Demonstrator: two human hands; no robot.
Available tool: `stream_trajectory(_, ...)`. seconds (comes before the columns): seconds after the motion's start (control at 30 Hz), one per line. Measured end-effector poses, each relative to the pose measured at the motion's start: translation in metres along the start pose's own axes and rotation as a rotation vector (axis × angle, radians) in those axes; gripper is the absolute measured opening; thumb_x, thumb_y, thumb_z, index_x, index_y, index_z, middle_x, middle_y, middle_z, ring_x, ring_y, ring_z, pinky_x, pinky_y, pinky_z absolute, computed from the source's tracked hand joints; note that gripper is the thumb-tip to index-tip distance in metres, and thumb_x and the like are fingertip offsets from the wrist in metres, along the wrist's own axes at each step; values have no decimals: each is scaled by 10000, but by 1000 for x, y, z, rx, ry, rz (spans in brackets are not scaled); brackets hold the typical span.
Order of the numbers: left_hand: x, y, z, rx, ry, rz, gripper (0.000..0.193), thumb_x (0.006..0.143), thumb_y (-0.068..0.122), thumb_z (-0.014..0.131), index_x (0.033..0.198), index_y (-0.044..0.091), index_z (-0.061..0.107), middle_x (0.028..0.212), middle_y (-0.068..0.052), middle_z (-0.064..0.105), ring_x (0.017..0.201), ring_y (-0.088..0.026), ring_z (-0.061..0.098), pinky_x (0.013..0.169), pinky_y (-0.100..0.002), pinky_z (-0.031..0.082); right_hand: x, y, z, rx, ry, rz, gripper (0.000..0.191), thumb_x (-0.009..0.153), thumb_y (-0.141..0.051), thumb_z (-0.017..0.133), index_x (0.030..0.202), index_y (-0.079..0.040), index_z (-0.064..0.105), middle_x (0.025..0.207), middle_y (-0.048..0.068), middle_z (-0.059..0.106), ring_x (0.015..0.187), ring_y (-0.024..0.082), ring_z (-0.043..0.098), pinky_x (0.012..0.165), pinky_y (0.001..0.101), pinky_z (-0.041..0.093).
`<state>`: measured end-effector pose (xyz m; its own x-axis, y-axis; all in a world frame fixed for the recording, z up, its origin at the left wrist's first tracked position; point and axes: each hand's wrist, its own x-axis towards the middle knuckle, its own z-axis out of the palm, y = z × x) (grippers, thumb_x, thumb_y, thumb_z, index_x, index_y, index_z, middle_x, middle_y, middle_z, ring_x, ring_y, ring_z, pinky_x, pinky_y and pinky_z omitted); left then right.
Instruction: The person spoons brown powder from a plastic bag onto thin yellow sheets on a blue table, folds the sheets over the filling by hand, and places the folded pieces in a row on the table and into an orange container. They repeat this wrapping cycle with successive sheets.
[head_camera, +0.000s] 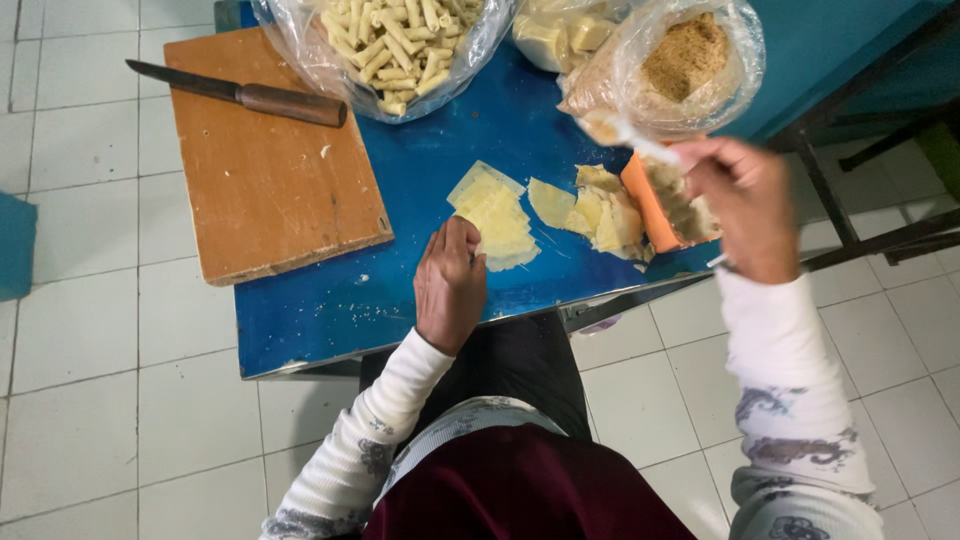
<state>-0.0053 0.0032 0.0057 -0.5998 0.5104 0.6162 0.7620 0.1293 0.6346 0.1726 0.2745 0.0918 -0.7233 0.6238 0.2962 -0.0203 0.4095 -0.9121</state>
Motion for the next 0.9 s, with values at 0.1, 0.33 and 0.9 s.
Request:
stream_trajectory(0.1, 1, -2, 1, -114, -16, -102, 346, 782, -130, 678, 1031, 12, 484, 888, -168, 585, 732, -315, 626, 626, -416, 492, -20, 7, 41, -98, -110, 108, 178, 1027, -77, 670, 1173, -7, 743, 890, 42, 670, 744, 61, 557, 667, 209, 432)
stream_trajectory(0.33, -1, -5, 3, -191, -4, -207, 372, 805, -119, 698, 1097, 10, 506, 887, -126, 627, 721, -215, 665, 635, -322, 549, -44, 9, 94, -300, -210, -162, 110, 960, 10, 671, 1062, 6, 713, 1009, 67, 733, 887, 154, 705, 758, 274, 549)
stream_trajectory(0.9, -1, -9, 3, -223, -39, -160, 400, 818, -128, 721, 1138, 3, 521, 916, -122, 648, 777, -194, 674, 680, -295, 563, -64, 10, 97, -712, -22, -638, 223, 862, 56, 737, 1043, -75, 727, 995, 79, 682, 935, 279, 675, 779, 385, 533)
